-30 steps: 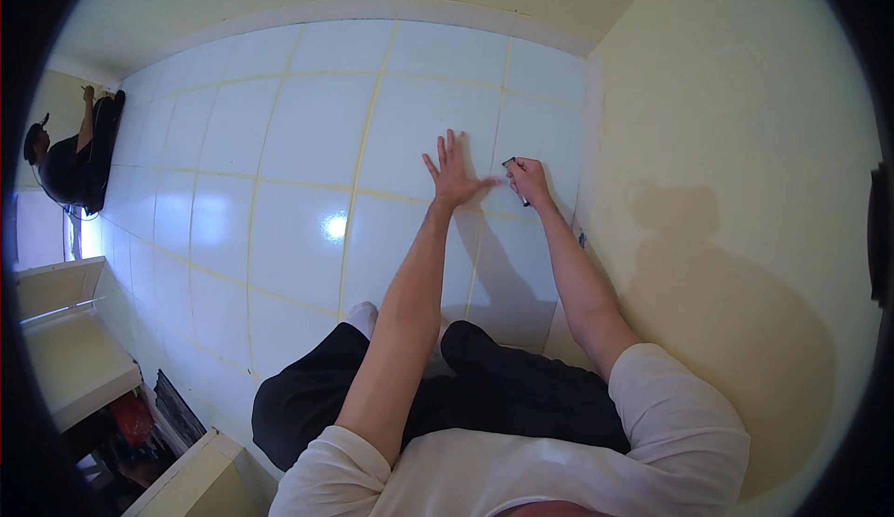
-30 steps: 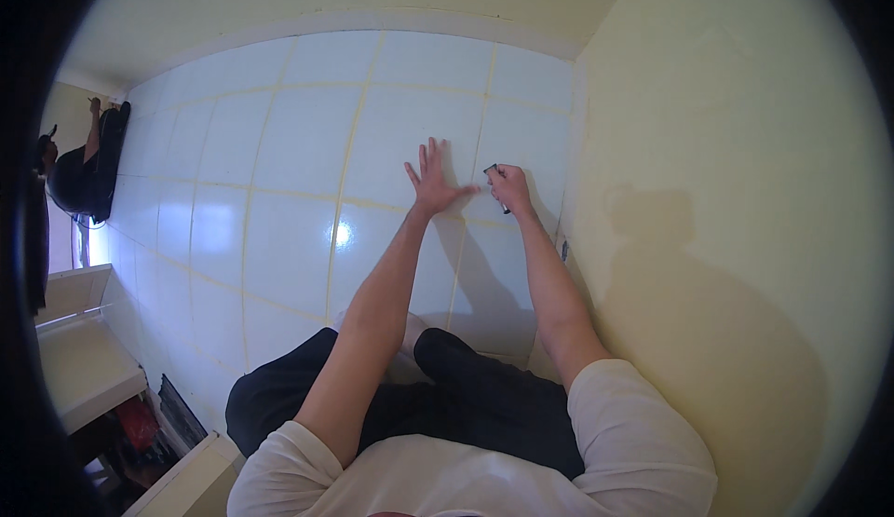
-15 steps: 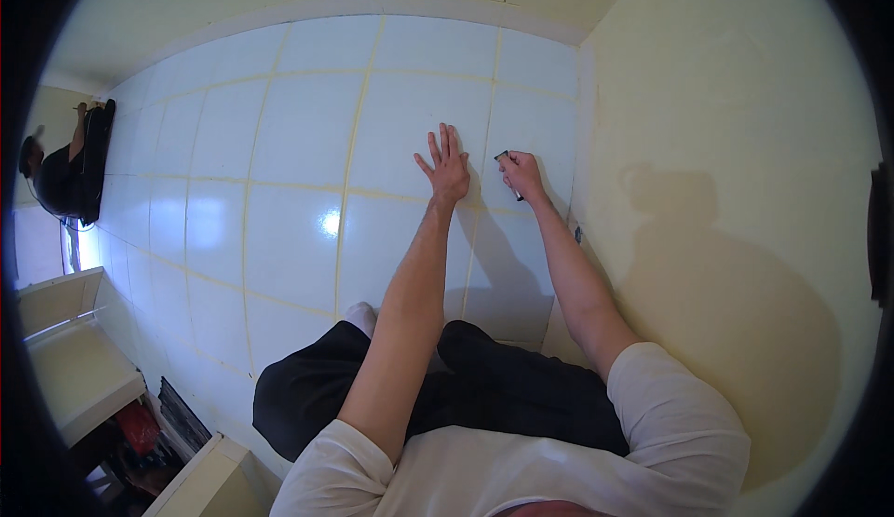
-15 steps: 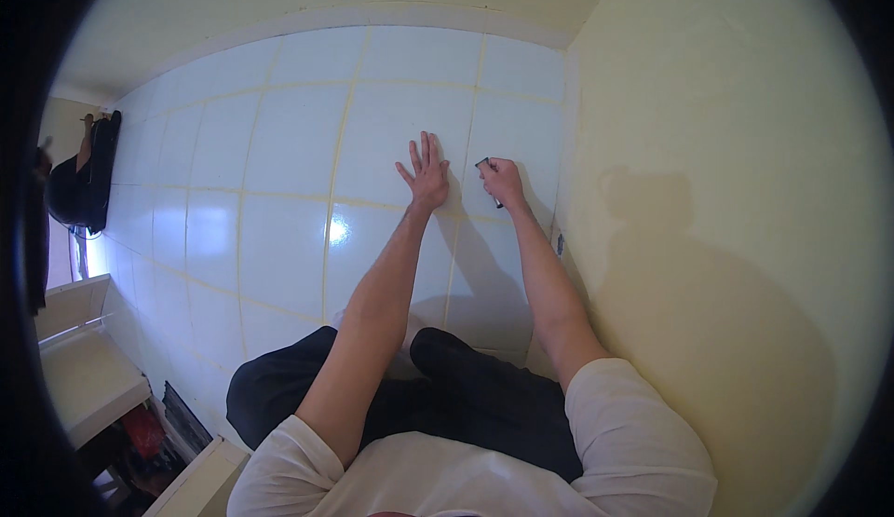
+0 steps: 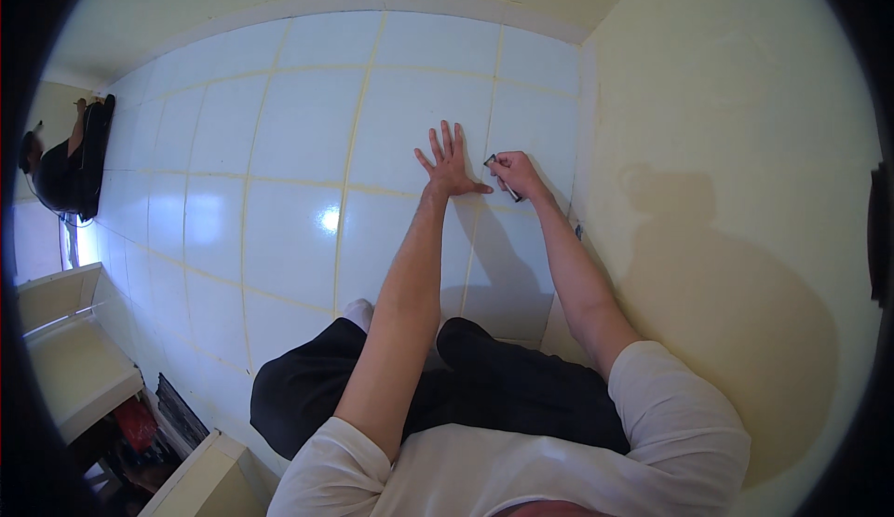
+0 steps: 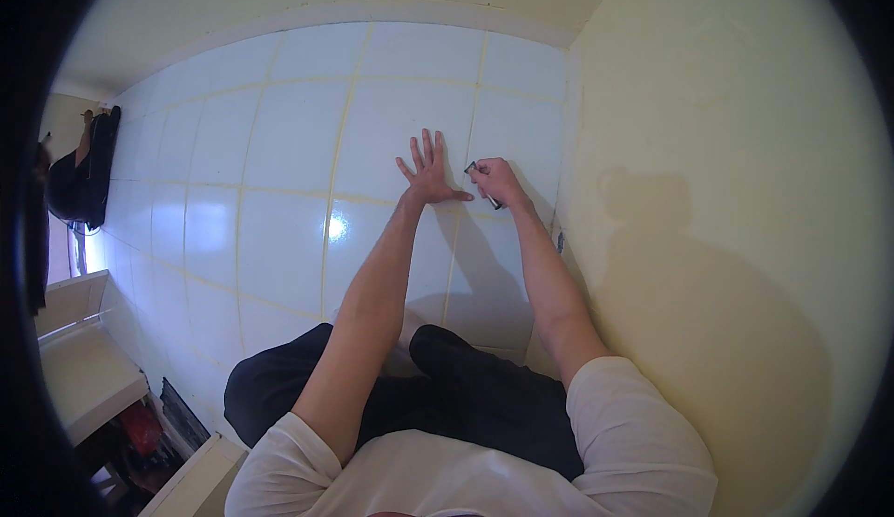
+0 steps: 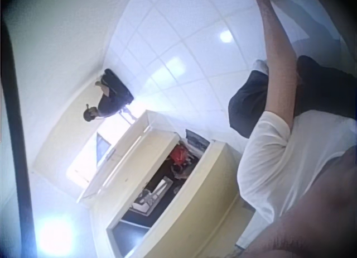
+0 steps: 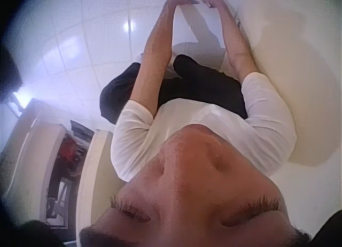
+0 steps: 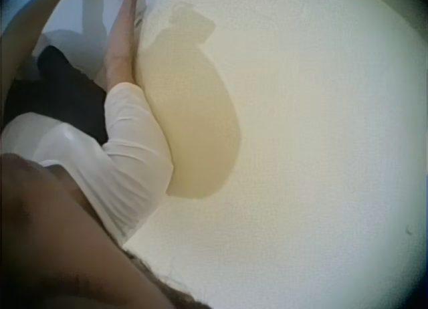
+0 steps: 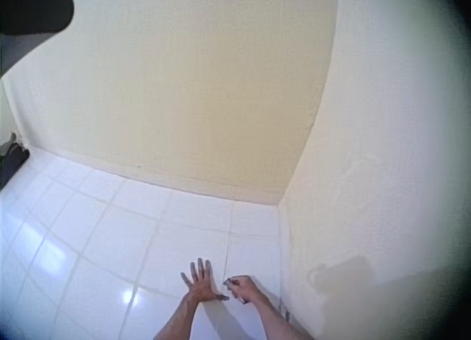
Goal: The person scrapes the seams between the floor tiles using a handheld scraper.
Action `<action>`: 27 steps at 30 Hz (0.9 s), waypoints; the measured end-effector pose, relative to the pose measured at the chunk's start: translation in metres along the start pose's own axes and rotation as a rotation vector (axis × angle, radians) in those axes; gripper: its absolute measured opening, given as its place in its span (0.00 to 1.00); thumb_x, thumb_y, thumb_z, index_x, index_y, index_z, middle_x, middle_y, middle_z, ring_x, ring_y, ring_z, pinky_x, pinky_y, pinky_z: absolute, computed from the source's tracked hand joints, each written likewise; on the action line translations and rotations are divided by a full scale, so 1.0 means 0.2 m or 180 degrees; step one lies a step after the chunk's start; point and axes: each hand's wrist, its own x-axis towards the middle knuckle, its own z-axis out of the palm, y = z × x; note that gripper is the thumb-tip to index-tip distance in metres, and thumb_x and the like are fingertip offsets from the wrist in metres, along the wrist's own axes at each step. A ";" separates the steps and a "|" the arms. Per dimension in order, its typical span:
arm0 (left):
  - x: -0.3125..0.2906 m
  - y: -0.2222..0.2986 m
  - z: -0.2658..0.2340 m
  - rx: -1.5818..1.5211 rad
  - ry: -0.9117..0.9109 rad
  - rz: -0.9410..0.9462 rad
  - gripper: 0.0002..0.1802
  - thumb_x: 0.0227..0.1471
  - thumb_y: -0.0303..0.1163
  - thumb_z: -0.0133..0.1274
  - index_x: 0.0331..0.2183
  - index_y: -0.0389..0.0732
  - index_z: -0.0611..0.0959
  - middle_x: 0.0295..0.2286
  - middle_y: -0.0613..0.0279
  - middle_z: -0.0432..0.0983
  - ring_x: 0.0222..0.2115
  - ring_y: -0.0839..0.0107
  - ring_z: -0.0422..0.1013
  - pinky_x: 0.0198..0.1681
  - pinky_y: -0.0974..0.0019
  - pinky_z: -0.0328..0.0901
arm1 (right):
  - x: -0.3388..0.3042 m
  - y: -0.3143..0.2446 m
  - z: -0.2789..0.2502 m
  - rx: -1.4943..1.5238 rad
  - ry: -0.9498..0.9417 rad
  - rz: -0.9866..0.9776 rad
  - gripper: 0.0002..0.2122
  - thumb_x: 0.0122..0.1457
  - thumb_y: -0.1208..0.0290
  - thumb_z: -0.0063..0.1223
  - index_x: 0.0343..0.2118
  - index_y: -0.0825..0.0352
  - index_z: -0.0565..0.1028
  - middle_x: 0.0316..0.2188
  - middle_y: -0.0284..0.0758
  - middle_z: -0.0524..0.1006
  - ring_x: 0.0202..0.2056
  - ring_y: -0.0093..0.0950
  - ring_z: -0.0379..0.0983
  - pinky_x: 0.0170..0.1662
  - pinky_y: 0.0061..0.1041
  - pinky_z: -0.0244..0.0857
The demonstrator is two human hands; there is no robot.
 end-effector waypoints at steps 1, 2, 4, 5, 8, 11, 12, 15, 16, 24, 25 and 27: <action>0.00 0.00 0.00 0.0012 -0.0027 0.0024 0.92 0.15 0.70 0.71 0.66 0.47 0.27 0.66 0.50 0.14 0.66 0.45 0.12 0.59 0.22 0.18 | 0.00 -0.01 0.01 0.0001 -0.0004 0.0004 0.13 0.60 0.69 0.53 0.22 0.71 0.73 0.13 0.31 0.72 0.13 0.19 0.66 0.19 0.23 0.59; 0.00 0.00 -0.01 0.0023 -0.0053 0.0049 0.92 0.14 0.69 0.72 0.66 0.47 0.27 0.66 0.49 0.13 0.66 0.44 0.12 0.58 0.22 0.19 | 0.00 -0.02 0.02 -0.0070 0.0006 -0.0030 0.12 0.60 0.69 0.53 0.22 0.71 0.73 0.13 0.31 0.72 0.13 0.19 0.66 0.19 0.24 0.60; -0.01 0.01 -0.02 0.0007 -0.0047 0.0049 0.93 0.14 0.69 0.72 0.66 0.47 0.27 0.66 0.49 0.14 0.66 0.44 0.12 0.58 0.21 0.20 | -0.01 -0.04 0.03 -0.0144 0.0010 -0.0063 0.12 0.60 0.69 0.53 0.23 0.71 0.73 0.13 0.32 0.72 0.14 0.19 0.67 0.20 0.24 0.60; -0.01 0.02 -0.02 -0.0008 -0.0038 0.0052 0.93 0.13 0.69 0.72 0.66 0.47 0.27 0.66 0.49 0.14 0.66 0.44 0.12 0.58 0.21 0.20 | -0.02 -0.04 0.04 -0.0139 0.0134 -0.0071 0.11 0.60 0.69 0.53 0.24 0.71 0.74 0.13 0.32 0.73 0.14 0.19 0.67 0.19 0.24 0.60; -0.01 0.04 -0.03 -0.0188 0.0006 0.0099 0.94 0.10 0.63 0.76 0.66 0.48 0.28 0.67 0.51 0.14 0.66 0.46 0.11 0.59 0.23 0.18 | -0.02 -0.04 0.01 -0.0064 0.0310 -0.0056 0.11 0.59 0.69 0.54 0.24 0.71 0.74 0.13 0.32 0.73 0.14 0.19 0.67 0.19 0.25 0.60; -0.01 0.03 -0.03 -0.0206 -0.0002 0.0166 0.95 0.10 0.59 0.77 0.66 0.48 0.28 0.66 0.49 0.14 0.65 0.45 0.11 0.58 0.22 0.18 | -0.03 -0.07 -0.01 -0.0034 0.0239 0.0095 0.11 0.58 0.69 0.54 0.23 0.70 0.74 0.13 0.32 0.72 0.13 0.19 0.67 0.17 0.25 0.59; -0.01 0.03 -0.03 -0.0208 -0.0004 0.0165 0.95 0.10 0.59 0.77 0.66 0.48 0.28 0.66 0.49 0.14 0.65 0.45 0.11 0.58 0.22 0.18 | -0.04 -0.09 -0.02 -0.0083 0.0133 0.0220 0.11 0.58 0.69 0.55 0.22 0.70 0.74 0.12 0.32 0.72 0.13 0.20 0.66 0.16 0.26 0.58; -0.02 -0.05 -0.04 -0.0122 -0.0076 0.0105 0.96 0.09 0.58 0.78 0.66 0.49 0.27 0.66 0.46 0.14 0.65 0.43 0.11 0.58 0.21 0.20 | -0.07 -0.25 0.01 -0.0468 -0.0203 0.0577 0.12 0.57 0.67 0.56 0.21 0.70 0.74 0.11 0.33 0.72 0.11 0.20 0.65 0.14 0.26 0.56; -0.02 -0.03 -0.05 -0.0093 -0.0141 0.0117 0.96 0.09 0.57 0.78 0.66 0.49 0.27 0.66 0.46 0.13 0.65 0.43 0.11 0.58 0.22 0.20 | -0.08 -0.26 -0.01 -0.0476 -0.0187 0.0581 0.12 0.57 0.67 0.56 0.21 0.70 0.74 0.11 0.33 0.72 0.11 0.20 0.65 0.14 0.26 0.56; -0.03 -0.01 -0.07 -0.0049 -0.0233 0.0123 0.96 0.09 0.56 0.79 0.66 0.51 0.26 0.65 0.46 0.11 0.65 0.43 0.11 0.58 0.21 0.21 | -0.09 -0.30 -0.03 -0.0853 -0.0250 0.0810 0.13 0.58 0.66 0.56 0.22 0.70 0.75 0.12 0.32 0.71 0.10 0.20 0.62 0.13 0.25 0.55; -0.03 -0.01 -0.07 -0.0062 -0.0245 0.0127 0.96 0.09 0.56 0.79 0.66 0.51 0.26 0.65 0.46 0.11 0.65 0.43 0.11 0.58 0.21 0.21 | -0.09 -0.29 -0.03 -0.0857 -0.0248 0.0814 0.13 0.58 0.66 0.56 0.22 0.70 0.75 0.12 0.32 0.71 0.10 0.20 0.62 0.13 0.25 0.55; -0.03 0.01 -0.08 -0.0079 -0.0259 0.0134 0.96 0.09 0.55 0.79 0.66 0.51 0.26 0.65 0.46 0.11 0.65 0.43 0.11 0.58 0.21 0.21 | -0.09 -0.28 -0.05 -0.0745 -0.0213 0.0675 0.13 0.58 0.66 0.56 0.22 0.69 0.75 0.13 0.32 0.71 0.11 0.20 0.63 0.13 0.25 0.55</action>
